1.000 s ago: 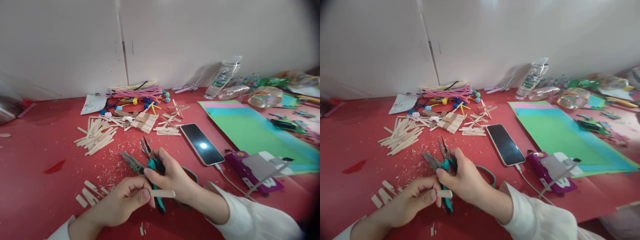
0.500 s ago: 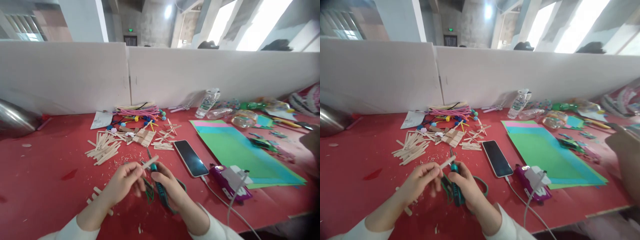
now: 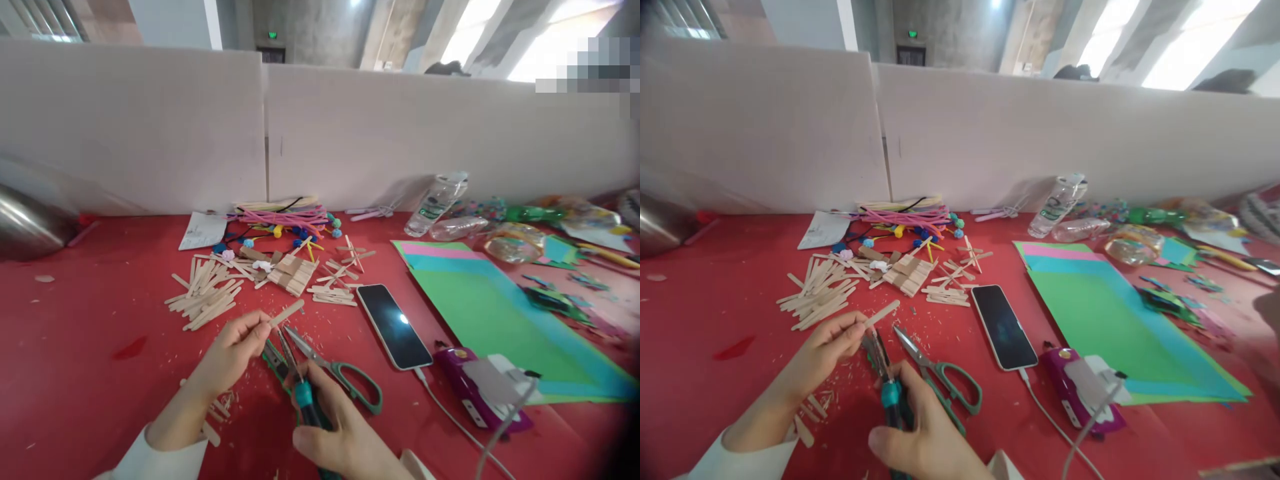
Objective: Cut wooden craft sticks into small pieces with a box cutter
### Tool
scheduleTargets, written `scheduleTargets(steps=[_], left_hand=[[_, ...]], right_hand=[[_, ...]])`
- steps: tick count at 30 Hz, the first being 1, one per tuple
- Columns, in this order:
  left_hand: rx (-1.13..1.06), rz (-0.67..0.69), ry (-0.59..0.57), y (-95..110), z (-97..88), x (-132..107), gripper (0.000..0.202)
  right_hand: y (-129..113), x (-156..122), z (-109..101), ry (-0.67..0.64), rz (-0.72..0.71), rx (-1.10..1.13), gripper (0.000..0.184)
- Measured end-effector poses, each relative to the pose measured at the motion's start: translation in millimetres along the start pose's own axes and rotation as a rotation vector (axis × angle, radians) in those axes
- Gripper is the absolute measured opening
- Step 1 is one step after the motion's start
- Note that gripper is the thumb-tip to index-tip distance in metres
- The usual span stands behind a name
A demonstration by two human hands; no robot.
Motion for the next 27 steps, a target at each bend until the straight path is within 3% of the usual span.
scheduleTargets(steps=[7, 15, 20, 27], left_hand=[[0.006, -0.063, -0.054, -10.6, -1.5, -1.1, 0.031], [0.035, -0.100, -0.088, -10.0, 4.7, -3.4, 0.035], [0.077, -0.093, -0.050, -7.7, 3.4, -4.8, 0.036], [0.132, -0.071, -0.030, -2.5, 4.8, -7.3, 0.034]], right_hand=[[12.9, -13.4, 3.8, 0.091, 0.197, 0.041, 0.064], [21.5, -15.2, -3.1, 0.026, 0.186, 0.001, 0.060], [26.2, -18.1, -5.9, -0.008, 0.175, -0.049, 0.060], [22.4, -20.1, -8.2, -0.012, 0.267, -0.070, 0.055]])
Point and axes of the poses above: each hand's wrist, its own x-axis towards the middle knuckle, its own z-axis out of the palm, y = z × x, the point moved 7 cm from there along x, towards the middle knuckle, and after that the axes turned 9 degrees about -z, right-handed, at the moved point
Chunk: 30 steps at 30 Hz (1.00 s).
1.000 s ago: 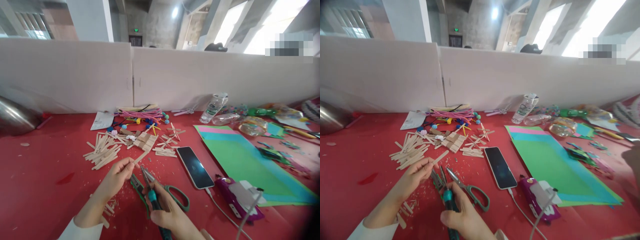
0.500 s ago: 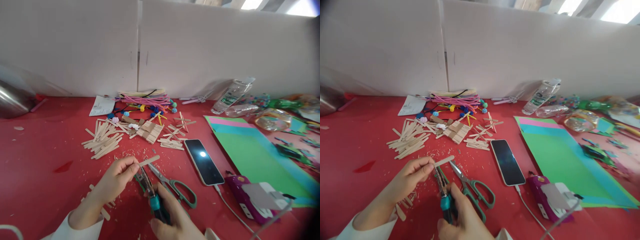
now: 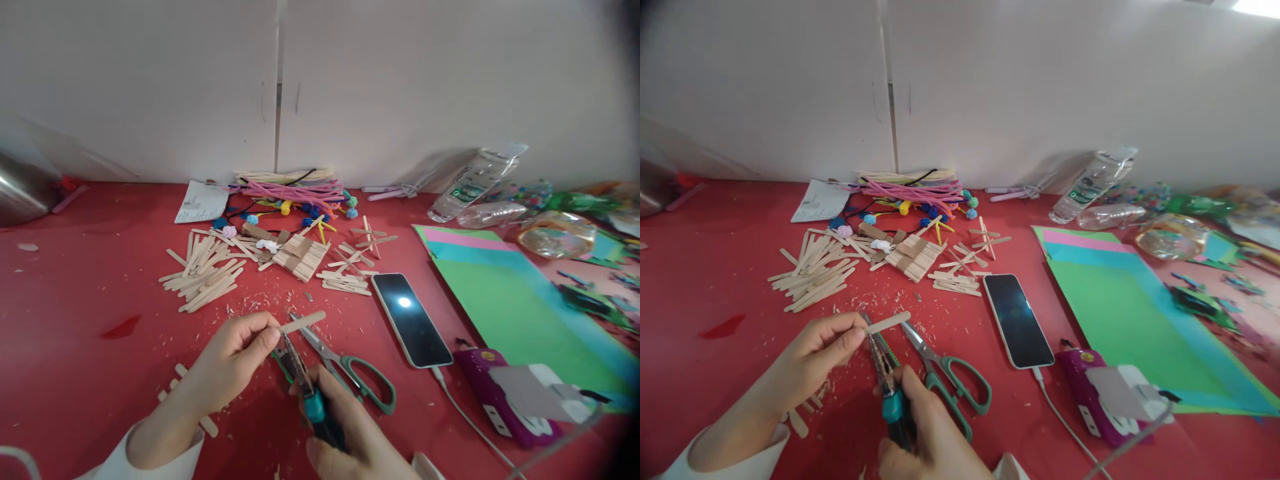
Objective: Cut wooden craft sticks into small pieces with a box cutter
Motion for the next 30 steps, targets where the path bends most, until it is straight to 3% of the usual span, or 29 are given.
scheduleTargets(steps=[9, 16, 22, 30], left_hand=[[0.024, -0.025, 0.005, -3.9, 3.0, -0.3, 0.034], [-0.046, -0.033, -0.030, -2.4, 6.3, 1.4, 0.026], [-0.171, -0.030, 0.006, -6.5, 3.9, 2.5, 0.027], [-0.208, 0.017, 0.116, -3.6, -4.1, -1.8, 0.026]], right_hand=[[-36.9, 6.1, 0.2, 0.062, -0.134, -0.104, 0.030], [-34.1, 7.3, 1.8, 0.046, -0.147, -0.171, 0.028], [-42.5, 11.0, 3.8, 0.073, -0.228, -0.262, 0.034], [-45.7, 16.3, 1.4, 0.158, -0.389, -0.686, 0.055]])
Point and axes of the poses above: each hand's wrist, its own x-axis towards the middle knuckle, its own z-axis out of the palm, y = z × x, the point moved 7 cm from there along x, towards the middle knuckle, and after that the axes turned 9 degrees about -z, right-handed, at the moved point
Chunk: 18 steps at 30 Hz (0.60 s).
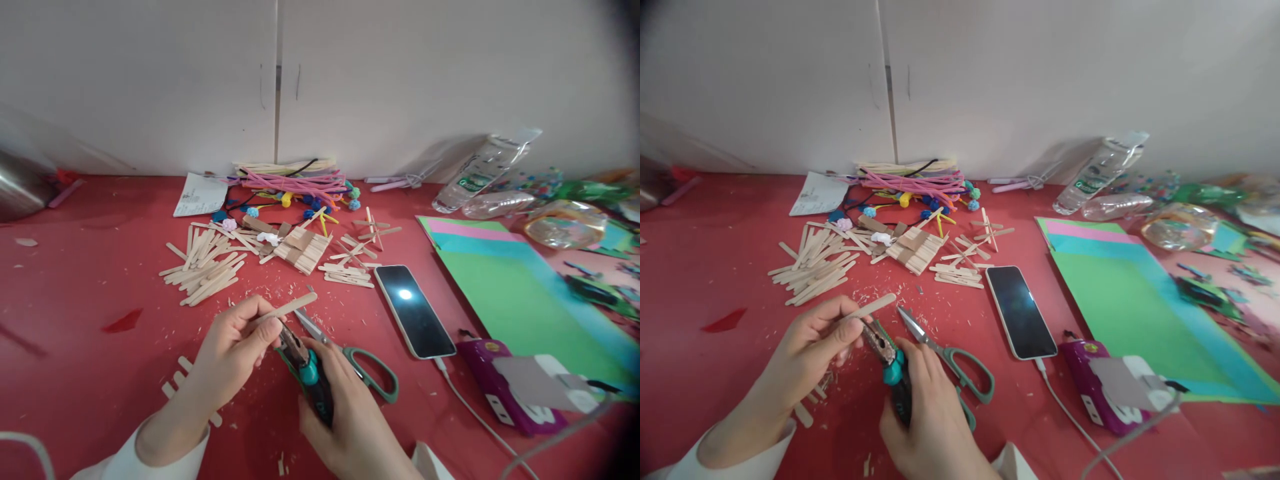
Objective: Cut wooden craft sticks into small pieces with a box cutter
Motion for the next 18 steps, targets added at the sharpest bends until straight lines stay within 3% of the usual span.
scheduleTargets(steps=[6, 11, 18], left_hand=[[0.136, 0.089, -0.024, 7.1, 2.5, -2.7, 0.029], [0.218, 0.118, -0.023, 8.4, 2.2, -3.0, 0.030], [0.189, 0.116, -0.003, 4.2, 3.8, -3.0, 0.036]], right_hand=[[4.6, -4.5, -1.4, 0.044, -0.031, -0.054, 0.039], [4.0, -3.6, -2.9, 0.024, 0.025, -0.020, 0.021], [0.0, -3.5, -1.0, -0.039, 0.081, 0.156, 0.022]])
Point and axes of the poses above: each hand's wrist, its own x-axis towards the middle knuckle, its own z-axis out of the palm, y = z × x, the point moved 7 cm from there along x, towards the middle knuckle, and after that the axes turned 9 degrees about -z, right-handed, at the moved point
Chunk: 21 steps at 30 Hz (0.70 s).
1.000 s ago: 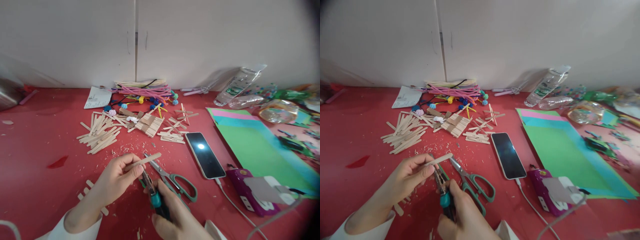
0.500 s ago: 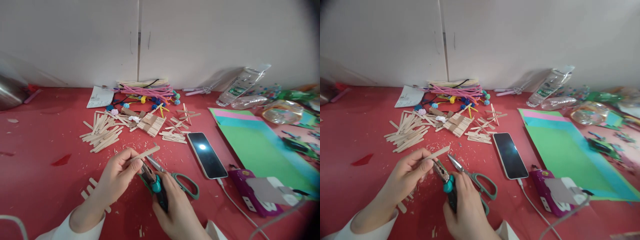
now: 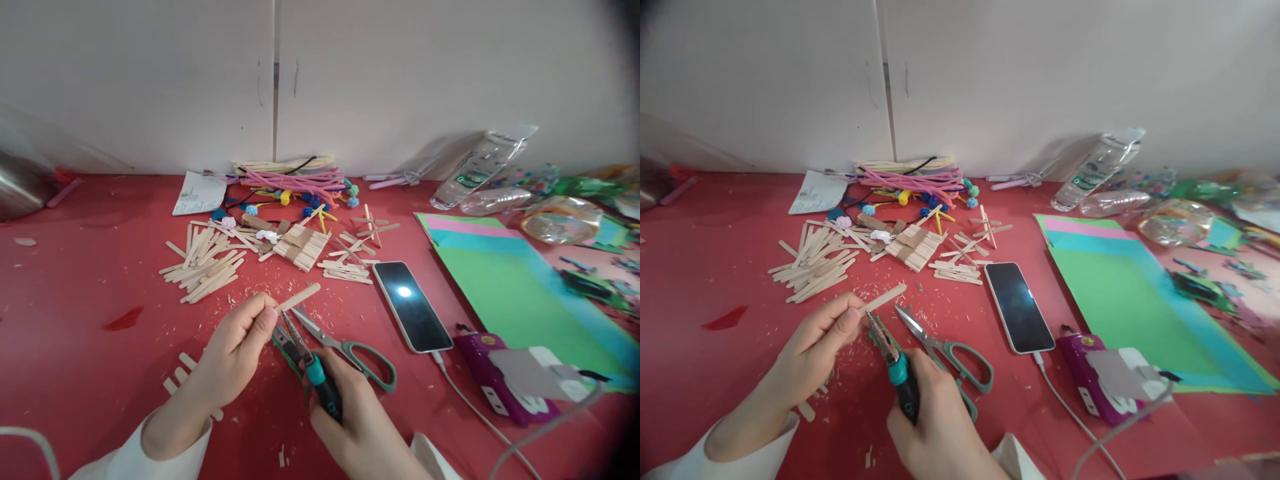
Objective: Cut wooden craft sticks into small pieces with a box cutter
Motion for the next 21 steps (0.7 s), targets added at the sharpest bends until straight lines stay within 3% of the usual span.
scheduleTargets(steps=[4, 10, 16, 19, 21], left_hand=[[-0.044, -0.061, 0.041, -7.2, -1.4, 0.7, 0.034], [-0.067, -0.061, 0.079, -5.0, -3.6, 0.0, 0.035], [-0.680, -0.353, -0.207, -20.3, 12.1, 5.4, 0.030], [-0.808, -0.462, -0.329, -22.6, 20.1, 5.8, 0.030], [-0.802, -0.470, -0.318, -23.3, 20.3, 6.5, 0.030]], right_hand=[[1.4, -0.4, 5.5, -0.090, 0.039, 0.111, 0.032], [-5.7, 0.2, 2.5, -0.056, -0.024, 0.078, 0.041], [2.9, -5.7, 2.8, -0.065, 0.111, 0.273, 0.033], [8.2, -8.0, 5.5, -0.087, 0.175, 0.353, 0.029], [7.4, -7.6, 5.3, -0.081, 0.178, 0.352, 0.026]])
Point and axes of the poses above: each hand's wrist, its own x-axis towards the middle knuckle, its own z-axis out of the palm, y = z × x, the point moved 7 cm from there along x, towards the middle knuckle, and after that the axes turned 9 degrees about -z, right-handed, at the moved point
